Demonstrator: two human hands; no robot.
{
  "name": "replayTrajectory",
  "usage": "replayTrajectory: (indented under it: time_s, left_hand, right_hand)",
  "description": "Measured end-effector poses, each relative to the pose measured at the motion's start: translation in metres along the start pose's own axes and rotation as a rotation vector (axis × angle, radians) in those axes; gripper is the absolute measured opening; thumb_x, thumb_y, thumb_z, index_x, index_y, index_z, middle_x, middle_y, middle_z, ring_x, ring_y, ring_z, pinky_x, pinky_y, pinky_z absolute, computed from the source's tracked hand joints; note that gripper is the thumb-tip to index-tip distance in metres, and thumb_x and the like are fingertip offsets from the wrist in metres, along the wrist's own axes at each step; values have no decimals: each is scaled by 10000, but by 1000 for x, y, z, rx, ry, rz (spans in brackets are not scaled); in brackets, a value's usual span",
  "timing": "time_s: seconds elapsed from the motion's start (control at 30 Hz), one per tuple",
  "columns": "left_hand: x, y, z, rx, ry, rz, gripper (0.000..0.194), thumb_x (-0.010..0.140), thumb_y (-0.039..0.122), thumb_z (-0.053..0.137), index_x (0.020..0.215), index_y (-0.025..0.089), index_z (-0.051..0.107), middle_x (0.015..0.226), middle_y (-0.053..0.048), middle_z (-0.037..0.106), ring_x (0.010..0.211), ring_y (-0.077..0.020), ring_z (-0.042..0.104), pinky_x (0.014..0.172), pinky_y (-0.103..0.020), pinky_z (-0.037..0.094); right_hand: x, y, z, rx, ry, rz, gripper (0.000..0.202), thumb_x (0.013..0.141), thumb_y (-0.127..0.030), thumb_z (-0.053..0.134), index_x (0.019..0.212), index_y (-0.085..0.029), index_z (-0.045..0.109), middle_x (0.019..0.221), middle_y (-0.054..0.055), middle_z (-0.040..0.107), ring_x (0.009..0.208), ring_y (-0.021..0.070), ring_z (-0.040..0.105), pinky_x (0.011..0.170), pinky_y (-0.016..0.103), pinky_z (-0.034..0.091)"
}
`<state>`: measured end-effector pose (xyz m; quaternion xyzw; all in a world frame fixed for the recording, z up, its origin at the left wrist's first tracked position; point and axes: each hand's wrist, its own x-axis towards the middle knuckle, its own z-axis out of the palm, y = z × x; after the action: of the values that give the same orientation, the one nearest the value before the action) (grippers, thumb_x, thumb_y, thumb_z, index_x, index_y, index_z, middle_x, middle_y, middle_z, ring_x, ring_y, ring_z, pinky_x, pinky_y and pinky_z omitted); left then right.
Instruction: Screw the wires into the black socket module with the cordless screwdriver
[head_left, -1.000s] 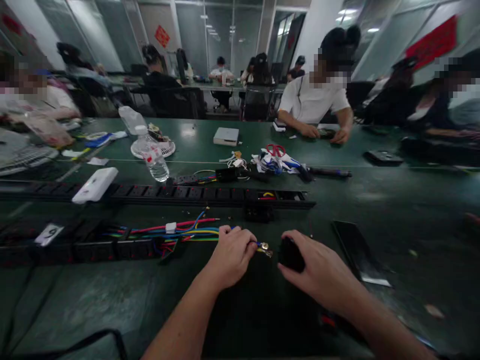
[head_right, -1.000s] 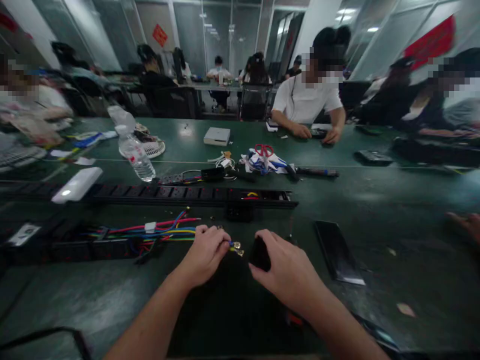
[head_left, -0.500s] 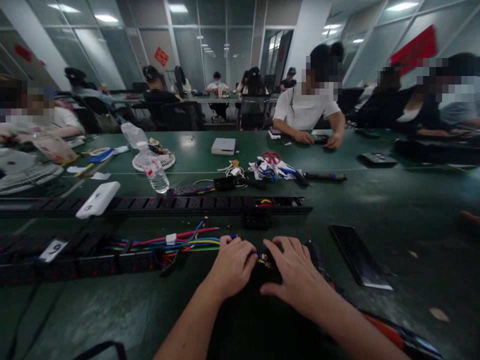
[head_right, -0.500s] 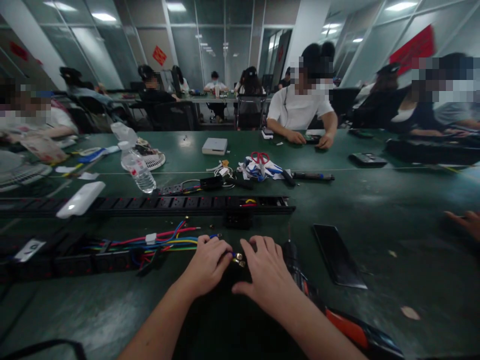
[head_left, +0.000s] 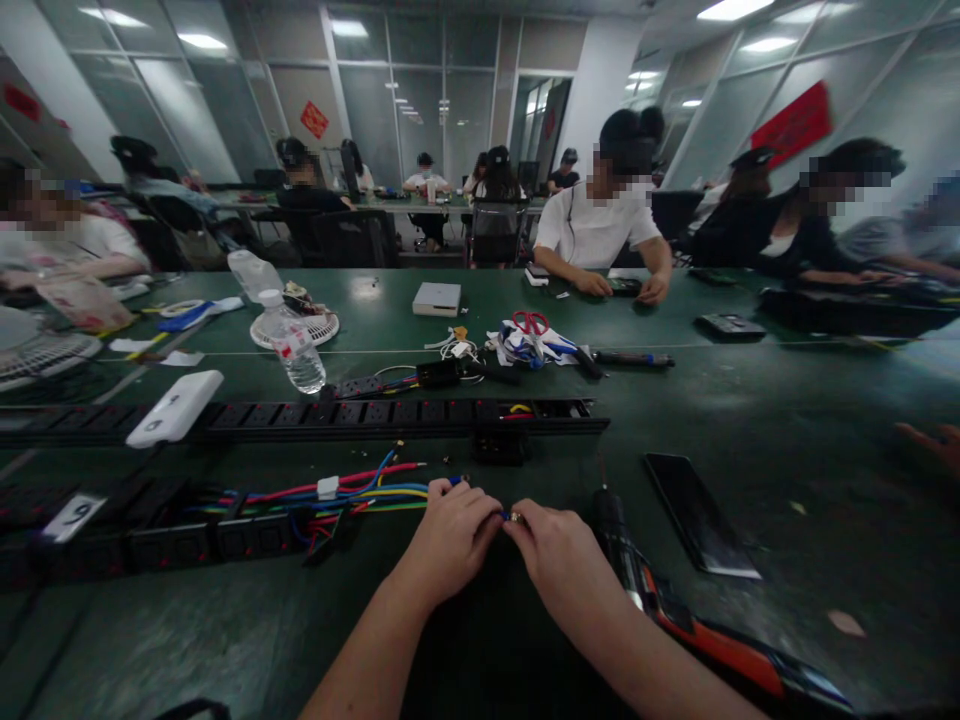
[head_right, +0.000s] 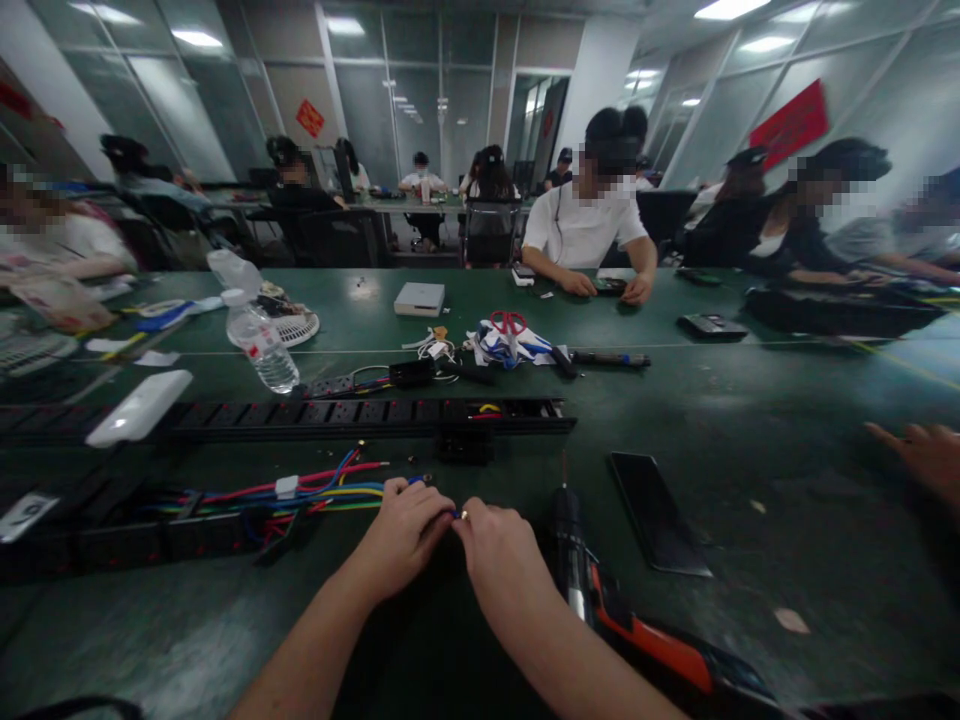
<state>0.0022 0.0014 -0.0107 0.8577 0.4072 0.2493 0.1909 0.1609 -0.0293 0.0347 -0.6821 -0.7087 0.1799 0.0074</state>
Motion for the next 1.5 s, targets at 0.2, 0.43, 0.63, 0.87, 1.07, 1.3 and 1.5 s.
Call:
replayTrajectory:
  time_s: [0.2, 0.43, 0.63, 0.87, 1.07, 1.3, 1.5]
  left_hand:
    - [1, 0, 2, 27, -2, -2, 174, 1000, 237, 459, 995, 243, 633, 903, -6, 678, 889, -190, 558, 848, -402, 297]
    - [2, 1, 5, 54, 22, -30, 176, 996, 246, 466, 1000, 249, 642, 915, -12, 680, 914, -194, 568, 873, -407, 303]
    - [1, 1, 9, 74, 7, -31, 159, 977, 247, 506, 975, 255, 665, 893, -15, 690, 894, -194, 573, 876, -411, 309]
    - [3, -11, 7, 94, 38, -52, 124, 963, 315, 567, 974, 260, 678, 934, -3, 710, 937, -201, 567, 921, -440, 281]
    - [3, -16, 4, 102, 34, -72, 116, 963, 294, 565, 966, 252, 673, 952, -1, 712, 940, -203, 564, 928, -445, 266]
    - [3, -11, 3, 112, 24, -94, 160, 980, 300, 524, 921, 245, 663, 914, -4, 689, 921, -200, 553, 899, -435, 272]
    - [5, -10, 2, 124, 26, -112, 189, 991, 316, 491, 906, 231, 637, 921, -21, 680, 920, -208, 542, 898, -435, 276]
  right_hand:
    - [-8, -7, 8, -120, -8, 1, 327, 995, -92, 354, 1173, -185, 612, 1036, 62, 587, 975, 207, 596, 850, 364, 489]
    - [-14, -12, 2, -158, 25, -27, 459, 896, 54, 349, 1184, -155, 639, 1100, 72, 555, 1012, 189, 559, 940, 387, 516]
    - [-18, -2, 4, -129, 135, -100, 452, 910, 21, 402, 1248, -181, 625, 1179, 67, 531, 1036, 175, 531, 969, 369, 495]
    - [-21, -17, 52, -86, 133, -227, 337, 875, 12, 510, 1080, -185, 691, 1023, 39, 585, 952, 162, 547, 913, 330, 485]
    - [-13, -25, 86, -72, 174, -198, 436, 846, 73, 406, 1102, -150, 681, 1063, 70, 547, 984, 191, 522, 931, 365, 483]
    - [-31, -17, 77, -18, 268, -188, 378, 846, -17, 556, 1186, -169, 625, 1110, 73, 513, 929, 176, 512, 843, 357, 518]
    - [-28, 20, 8, -132, 334, -87, 646, 832, -292, 715, 1400, -104, 472, 1368, 127, 376, 1278, 296, 297, 1107, 515, 333]
